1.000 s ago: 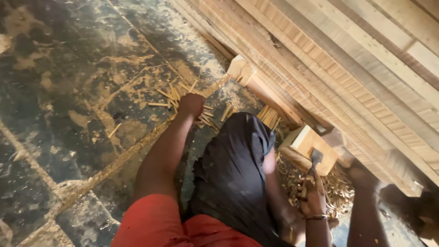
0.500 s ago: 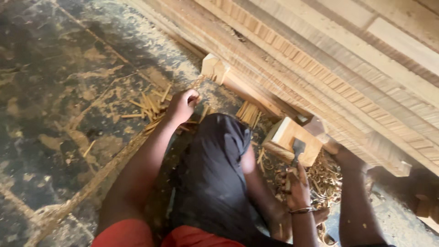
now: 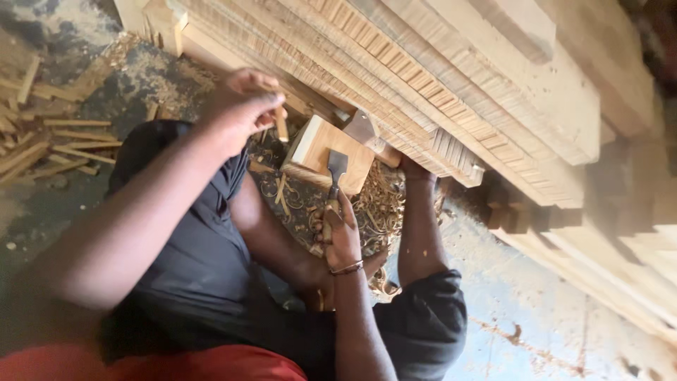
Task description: The person uses a chisel to shape the ends of small wooden sticks held in a wooden block while sitting on the floor surrounded by shavings.
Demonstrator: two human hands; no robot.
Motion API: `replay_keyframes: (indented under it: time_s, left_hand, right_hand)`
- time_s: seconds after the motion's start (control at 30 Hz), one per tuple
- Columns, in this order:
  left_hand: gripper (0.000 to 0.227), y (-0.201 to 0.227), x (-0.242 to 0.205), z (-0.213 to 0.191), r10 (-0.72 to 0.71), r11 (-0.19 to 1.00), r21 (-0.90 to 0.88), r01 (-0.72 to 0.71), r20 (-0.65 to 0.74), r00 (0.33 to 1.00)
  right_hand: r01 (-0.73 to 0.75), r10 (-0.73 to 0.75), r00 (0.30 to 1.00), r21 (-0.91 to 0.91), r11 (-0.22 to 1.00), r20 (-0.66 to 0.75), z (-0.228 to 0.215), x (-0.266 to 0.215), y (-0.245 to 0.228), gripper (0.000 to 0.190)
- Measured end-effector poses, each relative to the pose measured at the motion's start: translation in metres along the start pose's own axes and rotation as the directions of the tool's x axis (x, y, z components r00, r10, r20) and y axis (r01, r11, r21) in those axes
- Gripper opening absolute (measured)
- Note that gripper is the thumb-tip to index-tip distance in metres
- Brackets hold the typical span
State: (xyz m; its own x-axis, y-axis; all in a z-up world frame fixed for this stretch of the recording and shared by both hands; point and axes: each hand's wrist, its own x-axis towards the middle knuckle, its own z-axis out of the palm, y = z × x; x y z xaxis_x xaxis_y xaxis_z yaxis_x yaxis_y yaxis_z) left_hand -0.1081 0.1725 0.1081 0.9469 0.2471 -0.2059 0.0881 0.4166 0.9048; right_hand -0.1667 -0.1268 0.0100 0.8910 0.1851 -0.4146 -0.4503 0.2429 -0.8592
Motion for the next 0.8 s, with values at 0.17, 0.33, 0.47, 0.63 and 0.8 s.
replay_keyframes:
  time_s: [0.17,0.33,0.47,0.63,0.8]
  left_hand:
    - [0.031,-0.020,0.012,0.048,-0.117,0.978,0.172,0.121,-0.033,0.993]
    - [0.024,-0.034,0.028,0.077,0.234,0.879,0.313,-0.361,0.377,0.896]
    - [0.022,-0.049,0.024,0.082,0.315,0.830,0.240,-0.504,0.545,0.777]
    - [0.029,-0.070,0.023,0.069,0.399,0.600,0.358,-0.716,0.641,0.655]
    - [0.030,-0.080,0.031,0.077,0.342,0.638,0.461,-0.617,0.549,0.763]
  right_hand:
    - [-0.028,0.022,0.997,-0.087,0.996,-0.076,0.005,-0.005,-0.015,0.065]
    - [-0.020,0.016,0.998,-0.059,0.998,-0.068,0.017,-0.004,-0.023,0.059]
    - [0.033,-0.036,0.997,-0.053,0.998,-0.061,0.019,-0.001,-0.017,0.056]
    - [-0.008,0.008,0.997,-0.002,1.000,-0.074,0.011,0.004,-0.008,0.058]
    - [0.010,-0.010,0.996,-0.001,1.000,-0.086,0.017,-0.002,-0.021,0.060]
